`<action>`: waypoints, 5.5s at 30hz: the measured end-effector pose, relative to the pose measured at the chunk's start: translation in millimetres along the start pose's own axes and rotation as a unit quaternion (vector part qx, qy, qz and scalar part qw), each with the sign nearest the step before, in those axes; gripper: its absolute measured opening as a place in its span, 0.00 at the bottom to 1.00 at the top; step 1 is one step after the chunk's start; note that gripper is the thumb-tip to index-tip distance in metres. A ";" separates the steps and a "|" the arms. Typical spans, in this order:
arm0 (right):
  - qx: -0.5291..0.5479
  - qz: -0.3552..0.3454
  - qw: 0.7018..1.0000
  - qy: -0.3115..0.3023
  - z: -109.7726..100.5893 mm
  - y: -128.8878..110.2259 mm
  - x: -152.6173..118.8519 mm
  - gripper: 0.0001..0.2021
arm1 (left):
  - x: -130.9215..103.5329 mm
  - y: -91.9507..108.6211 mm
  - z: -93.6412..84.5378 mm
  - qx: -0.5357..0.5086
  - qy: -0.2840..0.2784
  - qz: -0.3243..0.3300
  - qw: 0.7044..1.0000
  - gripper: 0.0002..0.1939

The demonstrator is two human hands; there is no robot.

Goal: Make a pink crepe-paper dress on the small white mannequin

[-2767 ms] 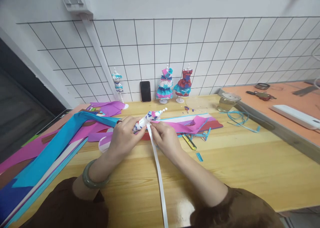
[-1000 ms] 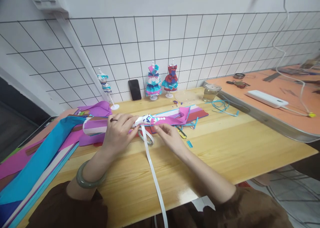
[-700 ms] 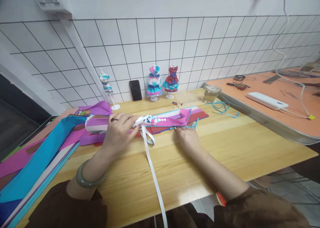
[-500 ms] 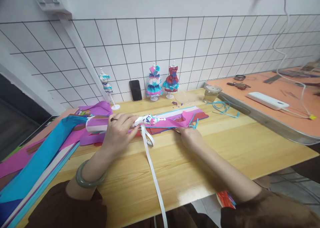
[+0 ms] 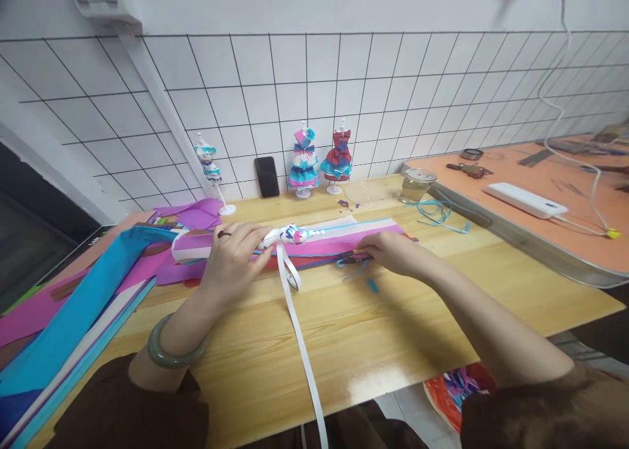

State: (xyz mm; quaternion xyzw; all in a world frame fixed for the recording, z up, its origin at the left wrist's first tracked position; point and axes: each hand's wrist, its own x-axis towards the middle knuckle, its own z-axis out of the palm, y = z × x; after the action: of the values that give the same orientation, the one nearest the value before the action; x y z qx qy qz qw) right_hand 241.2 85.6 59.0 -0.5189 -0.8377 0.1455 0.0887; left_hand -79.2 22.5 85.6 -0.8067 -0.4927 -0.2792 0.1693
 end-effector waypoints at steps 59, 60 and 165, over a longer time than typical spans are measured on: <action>0.299 -0.006 0.934 0.196 60.4 -3.0 3.6 0.16 | -45.8 -31.8 8.5 -0.313 0.165 -0.303 0.885 0.47; 0.311 -0.004 0.931 0.190 60.0 -4.4 2.6 0.17 | -46.9 -29.8 6.9 -0.307 0.161 -0.301 0.889 0.48; 0.444 -0.053 0.880 -0.158 -13.2 -18.4 -79.4 0.15 | -19.9 62.4 105.3 -0.609 -0.124 -0.281 0.731 0.17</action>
State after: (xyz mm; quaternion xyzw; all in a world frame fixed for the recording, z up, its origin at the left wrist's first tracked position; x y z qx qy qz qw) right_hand 265.0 8.9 77.9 -0.3503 -0.7140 0.5778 0.1835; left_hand -1.0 37.8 -9.4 -0.5892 -0.4375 -0.4518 -0.5074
